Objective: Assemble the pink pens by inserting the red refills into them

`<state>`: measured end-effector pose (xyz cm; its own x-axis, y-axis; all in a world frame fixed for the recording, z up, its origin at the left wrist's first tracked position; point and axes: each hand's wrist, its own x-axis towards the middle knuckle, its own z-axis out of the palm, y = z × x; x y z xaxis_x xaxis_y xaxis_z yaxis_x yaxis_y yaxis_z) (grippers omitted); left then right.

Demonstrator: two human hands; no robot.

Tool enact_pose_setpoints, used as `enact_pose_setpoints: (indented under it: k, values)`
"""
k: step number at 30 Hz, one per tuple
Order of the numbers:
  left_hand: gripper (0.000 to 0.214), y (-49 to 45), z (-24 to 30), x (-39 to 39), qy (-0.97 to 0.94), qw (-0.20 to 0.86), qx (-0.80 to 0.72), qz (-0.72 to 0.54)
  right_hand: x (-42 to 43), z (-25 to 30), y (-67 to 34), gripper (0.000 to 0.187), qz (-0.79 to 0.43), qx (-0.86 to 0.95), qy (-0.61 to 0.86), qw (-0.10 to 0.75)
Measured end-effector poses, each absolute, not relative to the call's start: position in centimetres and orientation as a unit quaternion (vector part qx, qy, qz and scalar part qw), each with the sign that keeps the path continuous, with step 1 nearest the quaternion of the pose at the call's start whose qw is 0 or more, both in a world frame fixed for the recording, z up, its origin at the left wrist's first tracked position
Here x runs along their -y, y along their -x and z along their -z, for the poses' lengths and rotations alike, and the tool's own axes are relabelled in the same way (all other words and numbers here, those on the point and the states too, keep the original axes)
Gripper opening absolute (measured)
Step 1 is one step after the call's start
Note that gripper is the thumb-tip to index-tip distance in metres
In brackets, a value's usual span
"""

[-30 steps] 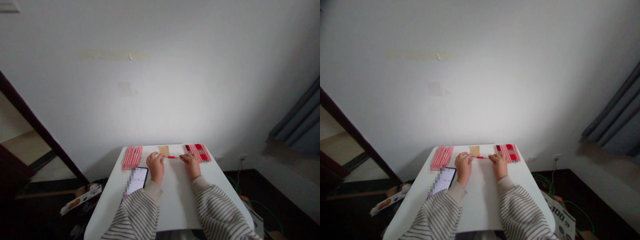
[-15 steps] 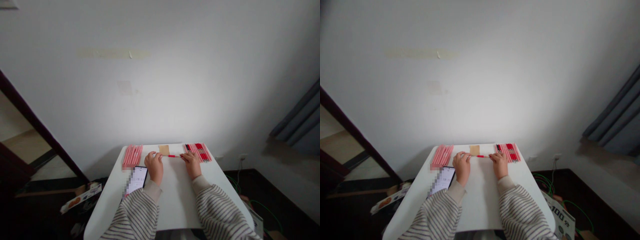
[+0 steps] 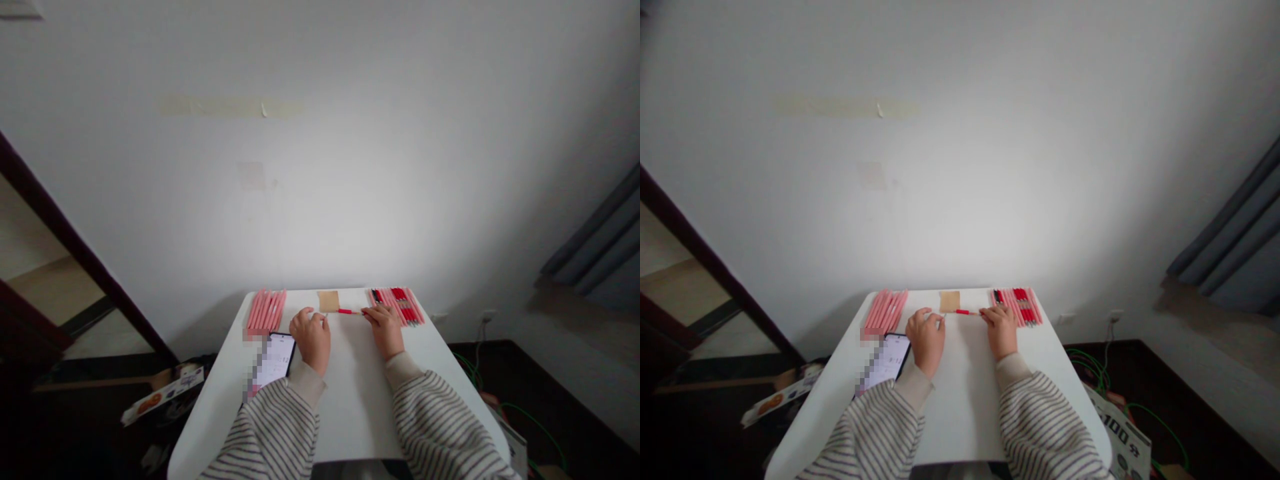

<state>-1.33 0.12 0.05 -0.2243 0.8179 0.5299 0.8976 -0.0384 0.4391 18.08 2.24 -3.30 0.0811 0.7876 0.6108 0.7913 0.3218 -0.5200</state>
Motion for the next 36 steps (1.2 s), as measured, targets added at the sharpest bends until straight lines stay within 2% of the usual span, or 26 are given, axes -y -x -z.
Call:
enact_pose_setpoints:
  k: [16,36]
  values:
    - [0.02,1.14,-0.32,-0.11,0.616,0.053,0.725,0.304,-2.07,3.24,-17.97,0.032,0.015,0.676,0.591,0.44]
    - [0.022,1.33,-0.1,-0.21,0.613,0.058,0.727,0.303,-2.07,3.21,-17.91,0.031,0.0,0.675,0.592,0.441]
